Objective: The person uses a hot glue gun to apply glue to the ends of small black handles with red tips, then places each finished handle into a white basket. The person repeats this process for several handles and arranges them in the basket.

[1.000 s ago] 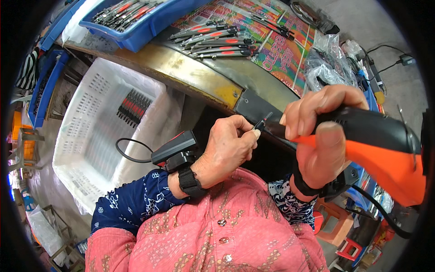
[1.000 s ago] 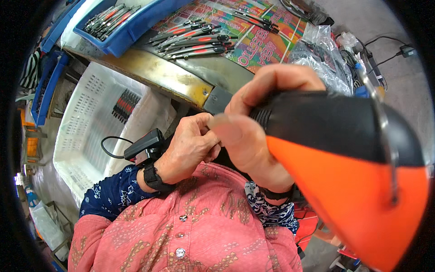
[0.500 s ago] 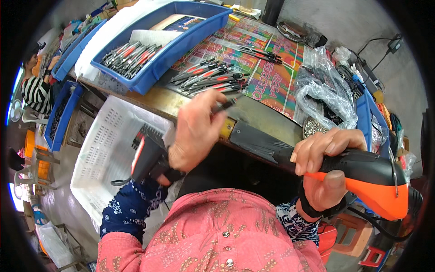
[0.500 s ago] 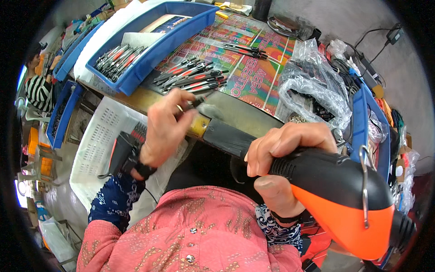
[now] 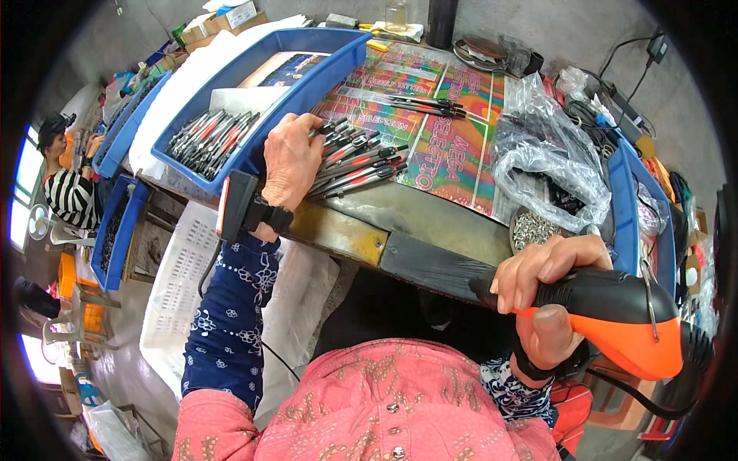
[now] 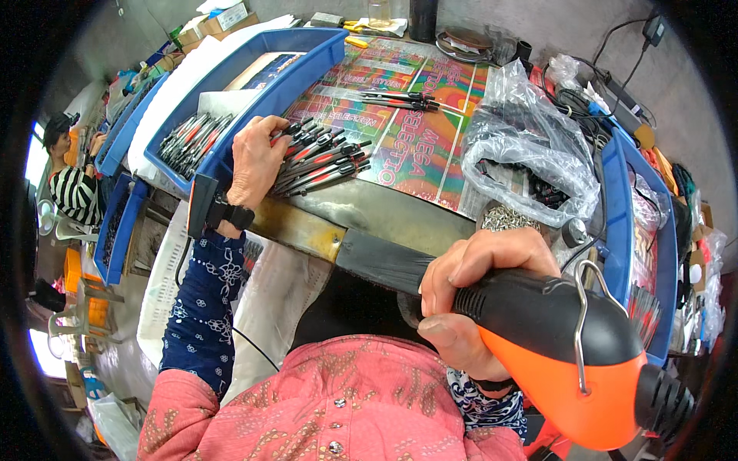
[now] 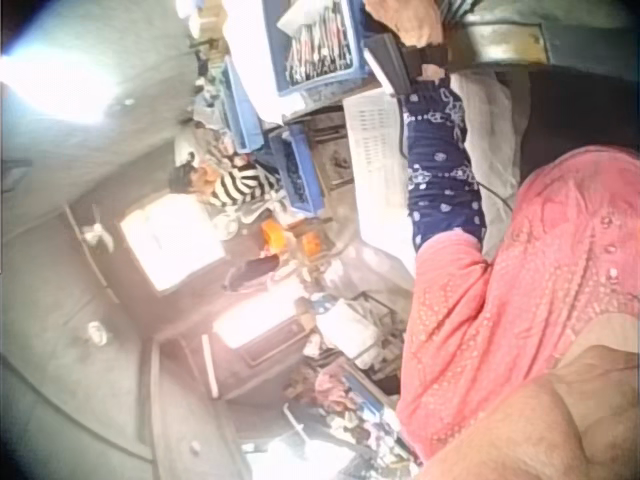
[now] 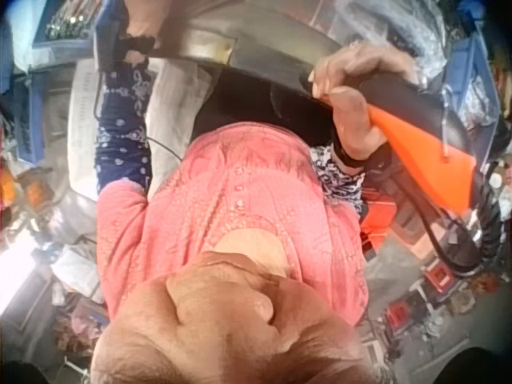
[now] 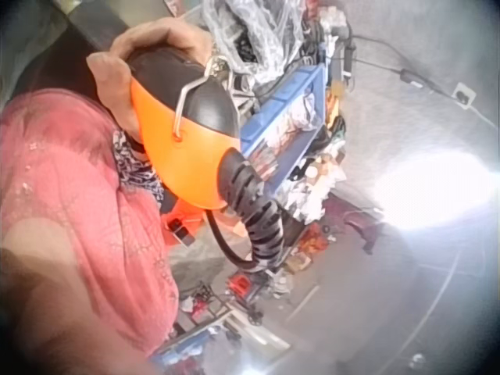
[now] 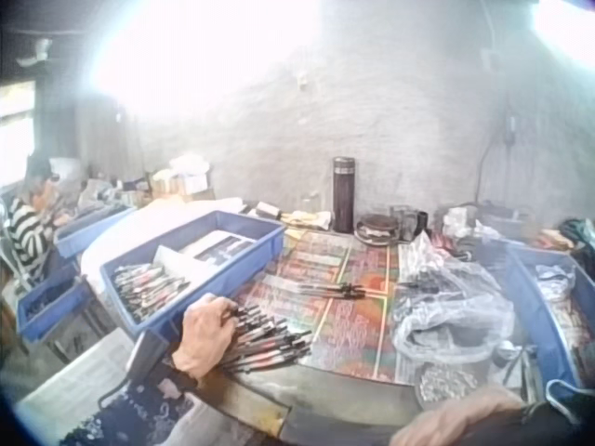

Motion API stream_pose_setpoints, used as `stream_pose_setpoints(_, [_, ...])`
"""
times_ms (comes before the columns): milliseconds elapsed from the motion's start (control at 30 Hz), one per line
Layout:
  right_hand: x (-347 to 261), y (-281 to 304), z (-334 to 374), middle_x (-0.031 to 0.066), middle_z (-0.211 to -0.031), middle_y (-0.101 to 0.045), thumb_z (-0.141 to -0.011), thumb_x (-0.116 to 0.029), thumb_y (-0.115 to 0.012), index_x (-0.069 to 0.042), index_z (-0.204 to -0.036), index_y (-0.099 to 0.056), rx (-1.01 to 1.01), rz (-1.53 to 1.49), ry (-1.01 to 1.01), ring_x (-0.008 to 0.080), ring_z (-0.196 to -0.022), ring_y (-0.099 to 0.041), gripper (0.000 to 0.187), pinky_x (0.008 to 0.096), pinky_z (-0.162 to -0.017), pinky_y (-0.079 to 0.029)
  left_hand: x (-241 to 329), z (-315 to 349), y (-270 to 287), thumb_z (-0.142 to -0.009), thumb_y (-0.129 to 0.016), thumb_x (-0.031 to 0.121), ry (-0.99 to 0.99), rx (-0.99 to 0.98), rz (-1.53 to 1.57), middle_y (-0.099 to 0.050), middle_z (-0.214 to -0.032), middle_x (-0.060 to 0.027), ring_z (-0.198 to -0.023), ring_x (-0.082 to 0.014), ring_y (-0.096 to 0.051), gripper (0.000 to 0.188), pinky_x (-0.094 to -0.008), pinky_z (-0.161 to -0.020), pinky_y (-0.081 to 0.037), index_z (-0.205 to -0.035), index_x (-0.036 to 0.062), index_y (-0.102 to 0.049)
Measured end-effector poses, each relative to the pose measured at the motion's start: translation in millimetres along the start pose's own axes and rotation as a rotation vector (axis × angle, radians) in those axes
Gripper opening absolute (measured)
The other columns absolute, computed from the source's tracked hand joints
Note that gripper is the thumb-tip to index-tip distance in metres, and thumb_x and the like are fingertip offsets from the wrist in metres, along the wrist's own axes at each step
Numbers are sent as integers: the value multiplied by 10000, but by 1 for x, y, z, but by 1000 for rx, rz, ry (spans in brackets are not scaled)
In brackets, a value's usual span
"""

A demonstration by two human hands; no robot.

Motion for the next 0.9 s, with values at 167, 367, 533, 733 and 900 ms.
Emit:
stream_pose_setpoints(167, [0, 4, -1, 75, -664, -533, -706, -28, -754, -6, -930, -426, -22, 3, 11, 146, -570, -534, 398, 267, -544, -466, -14, -14, -14, -727, -657, 77, 15, -36, -49, -627, -830, -161, -781, -324, -615, 185, -369, -723, -486, -900, 11, -660])
stream_pose_setpoints(367, [-3, 6, -1, 61, -635, -488, -739, -213, -754, -38, -905, -409, 36, 133, -90, 160, -508, -513, 421, 306, -511, -463, -22, -16, -26, -739, -644, 63, 17, -106, -22, -639, -838, -194, -804, -340, -627, 180, -375, -738, -489, -903, -6, -666])
stream_pose_setpoints(533, [-2, 10, -3, 65, -643, -494, -742, -173, -752, -39, -894, -409, 28, 137, -81, 162, -514, -512, 398, 312, -519, -471, -11, -27, -26, -761, -633, 61, 28, -188, -60, -641, -851, -198, -809, -344, -623, 173, -380, -744, -487, -920, 0, -667])
stream_pose_setpoints(733, [3, 19, -5, 69, -649, -504, -752, -165, -743, -41, -895, -409, 13, 40, -50, 164, -518, -521, 384, 316, -517, -475, 42, -57, -48, -763, -635, 132, -111, -149, 29, -641, -900, -176, -866, -345, -612, 196, -393, -758, -481, -932, 37, -667])
stream_pose_setpoints(900, [5, 36, -5, 74, -662, -515, -765, -147, -730, -36, -914, -414, -47, 16, -31, 171, -526, -533, 367, 327, -521, -482, 80, -70, -79, -751, -631, 132, -226, -174, 63, -630, -885, -171, -888, -349, -588, 231, -416, -791, -457, -957, 29, -652])
Point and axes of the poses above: each hand's wrist, its own z-axis away from the middle knuckle, its own y-axis out of the back of the hand, x = y × z, the point moved 2 cm from there along -z, towards the middle knuckle
